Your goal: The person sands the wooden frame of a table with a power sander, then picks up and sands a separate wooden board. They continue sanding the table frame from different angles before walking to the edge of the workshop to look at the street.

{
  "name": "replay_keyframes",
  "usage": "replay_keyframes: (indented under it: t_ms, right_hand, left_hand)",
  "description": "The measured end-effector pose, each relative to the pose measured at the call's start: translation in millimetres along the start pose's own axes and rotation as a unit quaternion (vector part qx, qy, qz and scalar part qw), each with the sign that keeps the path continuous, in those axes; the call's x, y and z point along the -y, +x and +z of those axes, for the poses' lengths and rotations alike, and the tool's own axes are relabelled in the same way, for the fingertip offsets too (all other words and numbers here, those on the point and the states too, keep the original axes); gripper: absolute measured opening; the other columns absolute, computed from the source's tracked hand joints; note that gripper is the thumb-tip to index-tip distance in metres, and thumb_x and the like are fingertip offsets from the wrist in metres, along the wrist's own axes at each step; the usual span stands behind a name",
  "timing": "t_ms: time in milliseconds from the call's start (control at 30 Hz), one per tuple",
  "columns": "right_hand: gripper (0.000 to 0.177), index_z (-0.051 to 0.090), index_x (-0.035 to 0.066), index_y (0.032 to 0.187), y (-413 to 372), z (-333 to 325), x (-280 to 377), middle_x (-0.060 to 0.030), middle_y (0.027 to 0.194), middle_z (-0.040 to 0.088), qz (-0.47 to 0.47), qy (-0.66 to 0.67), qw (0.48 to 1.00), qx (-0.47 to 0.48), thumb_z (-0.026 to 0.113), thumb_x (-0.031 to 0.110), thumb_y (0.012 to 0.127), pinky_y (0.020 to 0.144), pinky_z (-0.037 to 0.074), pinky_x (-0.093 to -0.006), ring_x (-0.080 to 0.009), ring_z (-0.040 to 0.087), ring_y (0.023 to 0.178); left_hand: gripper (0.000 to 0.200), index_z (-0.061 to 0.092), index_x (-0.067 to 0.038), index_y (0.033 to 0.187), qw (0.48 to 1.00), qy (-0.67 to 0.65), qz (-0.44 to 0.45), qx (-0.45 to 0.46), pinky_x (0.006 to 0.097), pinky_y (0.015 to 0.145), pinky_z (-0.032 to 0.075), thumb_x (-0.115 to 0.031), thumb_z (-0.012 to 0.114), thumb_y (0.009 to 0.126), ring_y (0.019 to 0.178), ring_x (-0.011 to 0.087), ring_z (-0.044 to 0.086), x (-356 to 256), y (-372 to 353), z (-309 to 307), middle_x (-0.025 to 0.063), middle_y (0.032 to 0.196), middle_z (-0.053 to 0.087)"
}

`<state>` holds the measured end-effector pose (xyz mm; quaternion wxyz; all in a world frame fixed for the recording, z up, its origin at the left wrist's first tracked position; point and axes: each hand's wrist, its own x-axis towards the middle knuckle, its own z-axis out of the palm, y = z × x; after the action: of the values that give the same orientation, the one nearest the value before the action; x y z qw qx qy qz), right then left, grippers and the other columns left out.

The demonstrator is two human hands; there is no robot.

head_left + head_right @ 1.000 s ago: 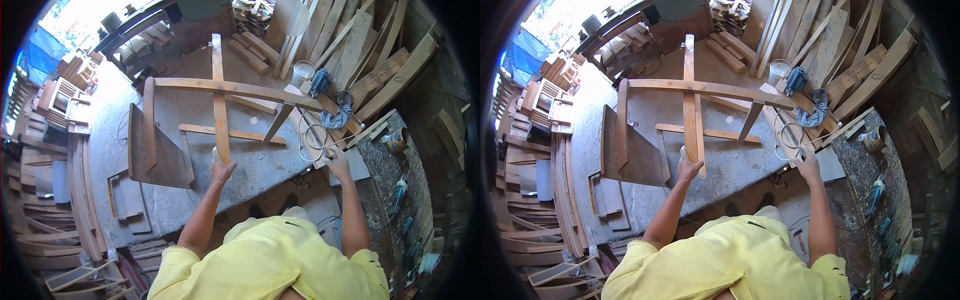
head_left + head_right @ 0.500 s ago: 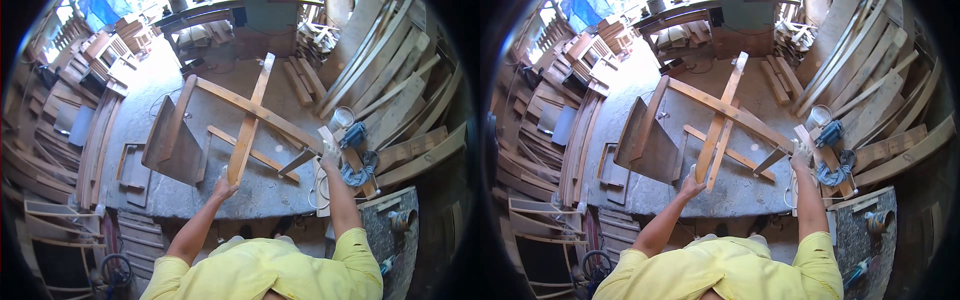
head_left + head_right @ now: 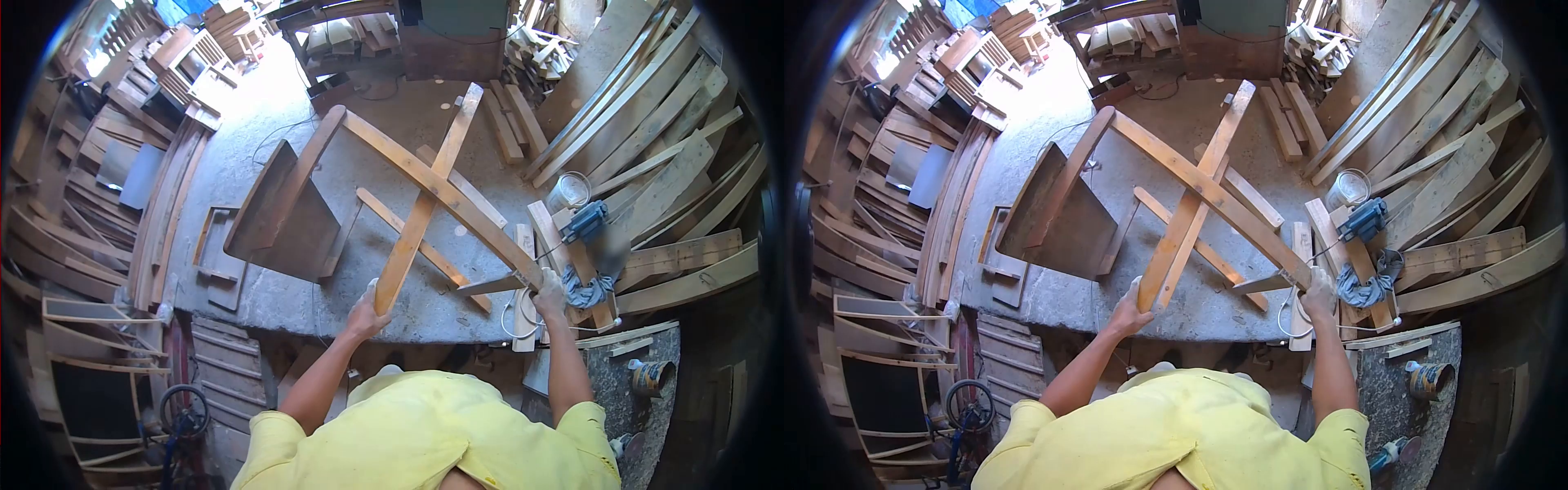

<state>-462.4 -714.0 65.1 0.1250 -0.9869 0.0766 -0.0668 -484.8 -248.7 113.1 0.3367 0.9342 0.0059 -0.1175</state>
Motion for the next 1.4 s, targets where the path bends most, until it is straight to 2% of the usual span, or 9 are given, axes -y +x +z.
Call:
replay_keyframes:
  t_ms: [67, 300, 367, 600, 733, 1000, 1133, 1200, 1400]
  right_hand:
    - [0.050, 0.052, 0.006, 0.116, -0.5, -5.2, 0.3, -0.0147, 0.112, 0.058, 0.012, 0.017, 1.000, 0.020, 0.071, 0.008, 0.070, 0.093, 0.044, -0.0475, -0.0349, 0.055, 0.110]
    - [0.050, 0.054, 0.008, 0.113, 6.1, -2.4, 6.4, -0.0148, 0.108, 0.058, 0.027, 0.023, 0.999, 0.021, 0.076, 0.011, 0.069, 0.091, 0.046, -0.0457, -0.0352, 0.055, 0.108]
    - [0.047, 0.054, 0.009, 0.112, 3.8, 8.6, 2.8, -0.0143, 0.107, 0.060, 0.022, 0.021, 1.000, -0.005, 0.072, 0.010, 0.069, 0.087, 0.045, -0.0485, -0.0365, 0.057, 0.104]
    - [0.051, 0.053, 0.010, 0.113, -13.9, 3.6, 3.4, -0.0134, 0.107, 0.059, 0.016, 0.032, 0.999, -0.025, 0.075, 0.012, 0.067, 0.088, 0.043, -0.0492, -0.0353, 0.057, 0.105]
    - [0.050, 0.052, 0.009, 0.111, -15.6, 4.5, 14.5, -0.0142, 0.107, 0.059, 0.028, 0.019, 0.999, -0.015, 0.075, 0.011, 0.067, 0.087, 0.043, -0.0488, -0.0365, 0.056, 0.105]
    - [0.059, 0.052, 0.010, 0.120, -15.0, 1.0, 25.2, -0.0129, 0.110, 0.058, 0.007, -0.001, 1.000, -0.023, 0.079, 0.016, 0.067, 0.090, 0.040, -0.0502, -0.0354, 0.054, 0.109]
    - [0.067, 0.048, 0.014, 0.130, -23.2, -16.6, 50.1, -0.0102, 0.118, 0.056, 0.030, 0.002, 0.999, -0.015, 0.075, 0.014, 0.069, 0.100, 0.033, -0.0498, -0.0329, 0.050, 0.117]
    - [0.073, 0.046, 0.015, 0.135, -23.0, -12.3, 51.9, -0.0093, 0.125, 0.054, 0.036, 0.004, 0.999, -0.028, 0.076, 0.015, 0.068, 0.103, 0.033, -0.0490, -0.0318, 0.048, 0.121]
    - [0.070, 0.046, 0.014, 0.134, -16.8, -2.7, 48.3, -0.0101, 0.124, 0.053, 0.039, -0.002, 0.999, -0.012, 0.073, 0.012, 0.069, 0.099, 0.038, -0.0492, -0.0329, 0.049, 0.121]
  left_hand:
    - [0.086, 0.030, -0.012, 0.147, 1.000, -0.006, 0.000, -0.005, 0.0459, 0.097, 0.046, -0.025, 0.073, 0.074, 0.116, 0.0426, 0.056, 1.4, 0.1, 3.4, 0.0251, 0.125, 0.057]
    - [0.089, 0.032, -0.011, 0.146, 0.999, 0.001, 0.004, 0.036, 0.0431, 0.099, 0.045, -0.028, 0.077, 0.071, 0.119, 0.0386, 0.055, -4.2, 3.3, -32.4, 0.0218, 0.128, 0.057]
    - [0.092, 0.031, -0.009, 0.146, 1.000, -0.004, 0.023, 0.006, 0.0412, 0.101, 0.044, -0.016, 0.075, 0.066, 0.120, 0.0385, 0.055, 12.2, 8.7, -33.9, 0.0244, 0.125, 0.058]
    - [0.082, 0.038, -0.011, 0.140, 0.997, 0.018, 0.058, 0.037, 0.0431, 0.098, 0.045, -0.015, 0.074, 0.067, 0.118, 0.0381, 0.056, 37.9, 23.3, -85.3, 0.0214, 0.123, 0.060]
    - [0.082, 0.038, -0.011, 0.141, 0.996, 0.017, 0.079, 0.026, 0.0437, 0.097, 0.046, -0.016, 0.074, 0.068, 0.117, 0.0386, 0.056, 46.9, 25.4, -67.7, 0.0221, 0.123, 0.060]
    - [0.091, 0.039, -0.010, 0.144, 0.998, 0.002, 0.052, 0.045, 0.0408, 0.101, 0.044, -0.031, 0.082, 0.066, 0.120, 0.0357, 0.057, 45.2, 31.8, -75.7, 0.0220, 0.128, 0.058]
    - [0.096, 0.038, -0.009, 0.145, 0.998, -0.024, 0.056, 0.008, 0.0400, 0.101, 0.044, -0.037, 0.083, 0.065, 0.118, 0.0323, 0.058, 64.7, 34.3, -70.9, 0.0196, 0.127, 0.060]
    - [0.090, 0.040, -0.008, 0.142, 1.000, -0.025, 0.018, 0.003, 0.0373, 0.098, 0.046, -0.032, 0.085, 0.068, 0.114, 0.0264, 0.060, 67.7, 33.4, -72.5, 0.0151, 0.124, 0.062]
    - [0.072, 0.053, -0.007, 0.129, 0.992, -0.111, 0.026, 0.049, 0.0390, 0.095, 0.046, -0.033, 0.082, 0.068, 0.112, 0.0307, 0.061, 70.4, 44.8, -75.4, 0.0162, 0.118, 0.065]
